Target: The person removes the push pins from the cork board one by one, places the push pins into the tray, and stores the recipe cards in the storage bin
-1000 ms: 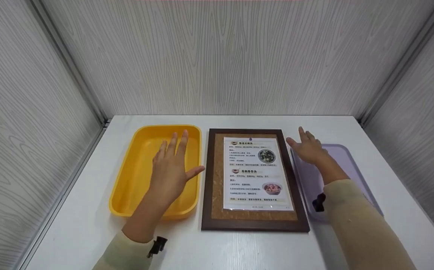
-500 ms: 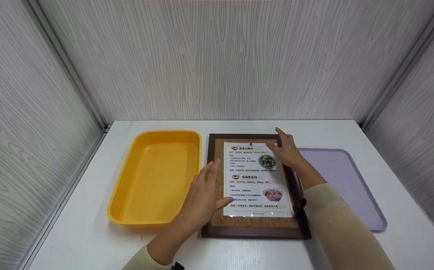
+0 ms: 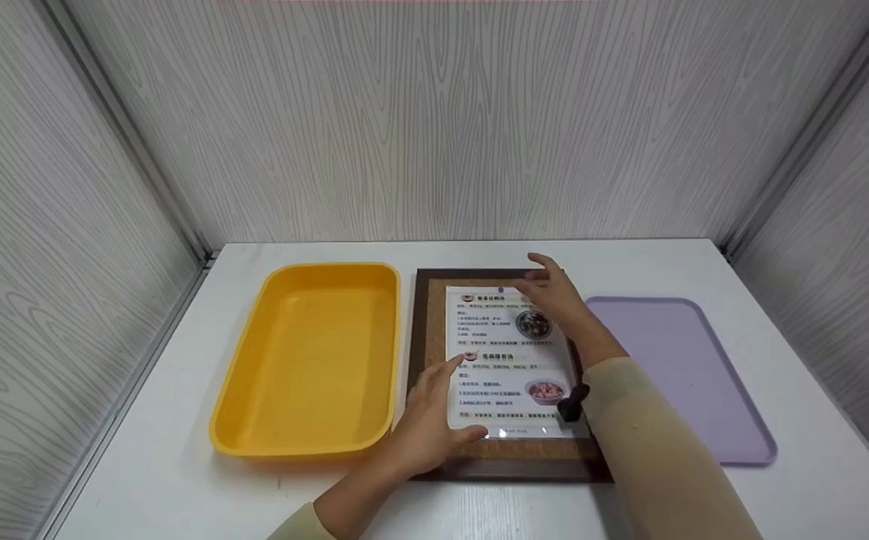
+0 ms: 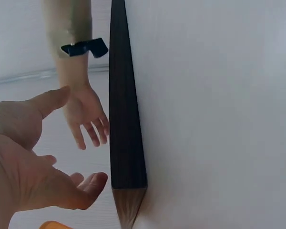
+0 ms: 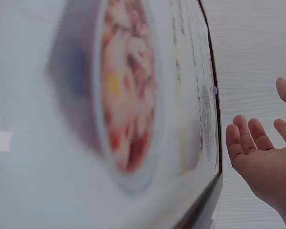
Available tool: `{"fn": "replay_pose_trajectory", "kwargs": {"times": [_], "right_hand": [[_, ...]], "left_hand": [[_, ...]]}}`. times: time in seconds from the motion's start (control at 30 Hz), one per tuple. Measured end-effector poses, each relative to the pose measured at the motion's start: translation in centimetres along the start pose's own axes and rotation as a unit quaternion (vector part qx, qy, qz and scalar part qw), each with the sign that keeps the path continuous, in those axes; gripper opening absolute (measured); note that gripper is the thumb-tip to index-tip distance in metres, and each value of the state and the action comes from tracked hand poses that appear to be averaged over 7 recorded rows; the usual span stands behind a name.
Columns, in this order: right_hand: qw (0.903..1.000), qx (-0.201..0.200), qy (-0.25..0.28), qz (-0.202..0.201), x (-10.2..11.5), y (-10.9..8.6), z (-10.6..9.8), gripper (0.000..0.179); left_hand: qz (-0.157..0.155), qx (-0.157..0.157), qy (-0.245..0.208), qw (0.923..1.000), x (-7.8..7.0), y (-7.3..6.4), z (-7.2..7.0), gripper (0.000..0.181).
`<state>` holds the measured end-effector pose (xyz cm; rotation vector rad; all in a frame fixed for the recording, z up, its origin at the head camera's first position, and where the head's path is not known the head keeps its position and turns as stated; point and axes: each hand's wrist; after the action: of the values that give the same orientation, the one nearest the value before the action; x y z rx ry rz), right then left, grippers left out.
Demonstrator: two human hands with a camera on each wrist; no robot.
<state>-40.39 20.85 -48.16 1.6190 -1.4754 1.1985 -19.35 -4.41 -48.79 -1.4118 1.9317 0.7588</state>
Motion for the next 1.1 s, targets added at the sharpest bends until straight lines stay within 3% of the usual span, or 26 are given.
{"fn": "replay_pose_trajectory", "kwargs": {"times": [0.1, 0.3, 0.47, 0.77, 0.93, 1.1], "right_hand": [[0.9996, -0.001, 0.025, 0.015, -0.3, 1.0, 0.8, 0.078], [0.9979, -0.017, -0.056, 0.026, -1.7, 2.6, 1.9, 0.066], [0.9940, -0.037, -0.102, 0.010, -2.0, 3.1, 2.3, 0.057], [0.9757, -0.014, -0.219, 0.009, -1.8, 3.6, 2.6, 0.038], [0.9737, -0.017, -0.226, 0.022, -1.8, 3.9, 2.9, 0.037], [0.9741, -0.041, -0.221, 0.024, -1.8, 4.1, 3.4, 0.030]], "left_hand": [[-0.025, 0.011, -0.011, 0.9996, 0.5, 0.0, 0.1, 0.101], [-0.060, 0.021, -0.018, 0.9978, 1.3, 0.0, 0.4, 0.103], [-0.080, 0.021, -0.018, 0.9964, 1.3, 0.1, 0.6, 0.105], [-0.071, 0.024, -0.010, 0.9971, 1.4, 0.8, 0.8, 0.097], [-0.079, 0.027, -0.011, 0.9964, 1.4, 1.2, 0.8, 0.093], [-0.087, 0.034, -0.076, 0.9928, 1.4, 1.4, 0.5, 0.088]]}}
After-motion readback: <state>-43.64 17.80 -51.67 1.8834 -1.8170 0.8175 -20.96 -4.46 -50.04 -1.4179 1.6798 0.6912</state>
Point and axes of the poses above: each hand's wrist, its own y-axis towards the middle knuckle, its own z-axis out of the palm, x = y × z, and after that the axes turned 3 degrees about z, right-handed
